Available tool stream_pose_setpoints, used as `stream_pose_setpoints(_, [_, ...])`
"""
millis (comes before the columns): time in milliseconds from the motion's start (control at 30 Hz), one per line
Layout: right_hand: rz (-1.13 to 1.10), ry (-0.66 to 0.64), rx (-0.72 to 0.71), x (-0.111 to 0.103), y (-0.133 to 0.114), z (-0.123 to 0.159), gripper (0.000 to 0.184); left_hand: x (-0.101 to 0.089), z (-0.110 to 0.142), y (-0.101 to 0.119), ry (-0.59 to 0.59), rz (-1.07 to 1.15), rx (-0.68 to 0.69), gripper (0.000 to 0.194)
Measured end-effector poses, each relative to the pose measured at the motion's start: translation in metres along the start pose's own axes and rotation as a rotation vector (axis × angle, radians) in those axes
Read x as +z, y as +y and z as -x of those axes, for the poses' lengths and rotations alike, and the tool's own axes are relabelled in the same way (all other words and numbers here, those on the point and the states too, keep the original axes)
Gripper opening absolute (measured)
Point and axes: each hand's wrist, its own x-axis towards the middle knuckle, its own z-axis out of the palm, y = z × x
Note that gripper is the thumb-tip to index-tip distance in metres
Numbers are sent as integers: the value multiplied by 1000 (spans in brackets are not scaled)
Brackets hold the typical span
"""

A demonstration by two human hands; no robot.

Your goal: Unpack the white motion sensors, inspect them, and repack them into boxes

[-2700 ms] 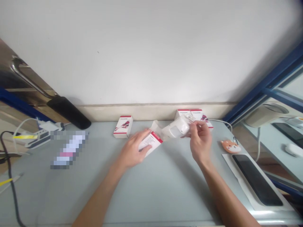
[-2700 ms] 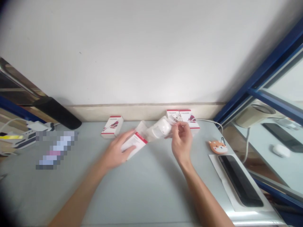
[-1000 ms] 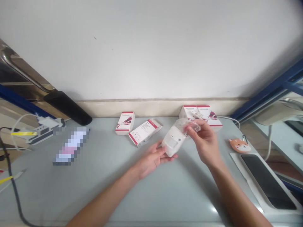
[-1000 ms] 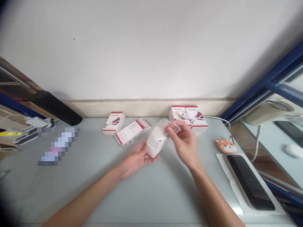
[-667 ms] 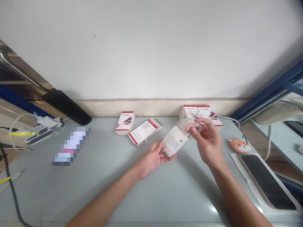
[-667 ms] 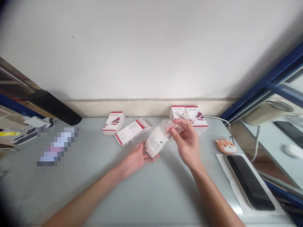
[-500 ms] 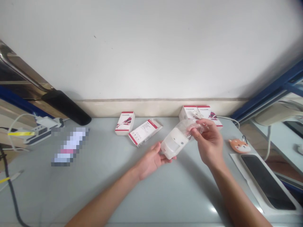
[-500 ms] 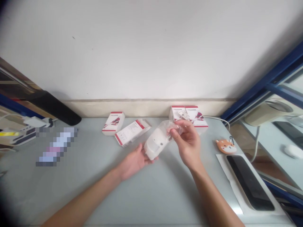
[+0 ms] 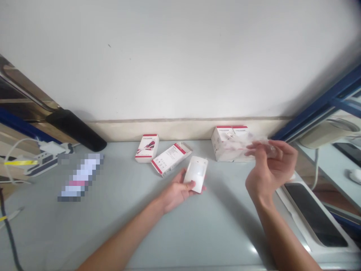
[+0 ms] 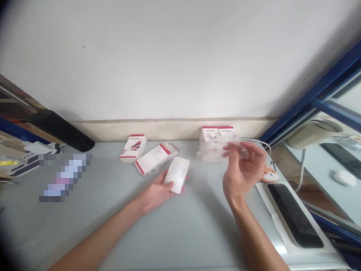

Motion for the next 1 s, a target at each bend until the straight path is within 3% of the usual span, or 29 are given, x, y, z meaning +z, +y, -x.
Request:
stream_pose_setpoints(100, [3, -108, 43, -2, 0, 1, 29, 0, 2, 8, 20, -19, 66, 65])
stream_pose_setpoints(267, [201, -686, 266, -6, 13, 12, 38, 3, 3, 23, 12, 155, 70, 47])
stream_pose_setpoints(367, [388, -858, 206, -5, 23, 23, 45, 6, 3, 29, -2, 253, 46, 53])
stream_pose_setpoints(467, [534, -897, 0, -3, 26, 30, 52, 6, 3, 29, -9, 290, 32, 50])
stream_pose_setpoints(567, [577, -856, -183, -1, 23, 32, 53, 5, 3, 25, -22, 347, 39, 45])
stream_pose_setpoints(733, [468, -744, -277, 0, 14, 34, 40, 6, 3, 19, 18, 318, 48, 39])
stream_pose_setpoints(833, [348, -791, -103, 1, 11, 40, 31, 8, 4, 19, 11, 267, 53, 42])
stream_pose_setpoints(1000, [231, -941, 504, 7, 3, 43, 48, 12, 7, 17, -80, 165, 44, 46])
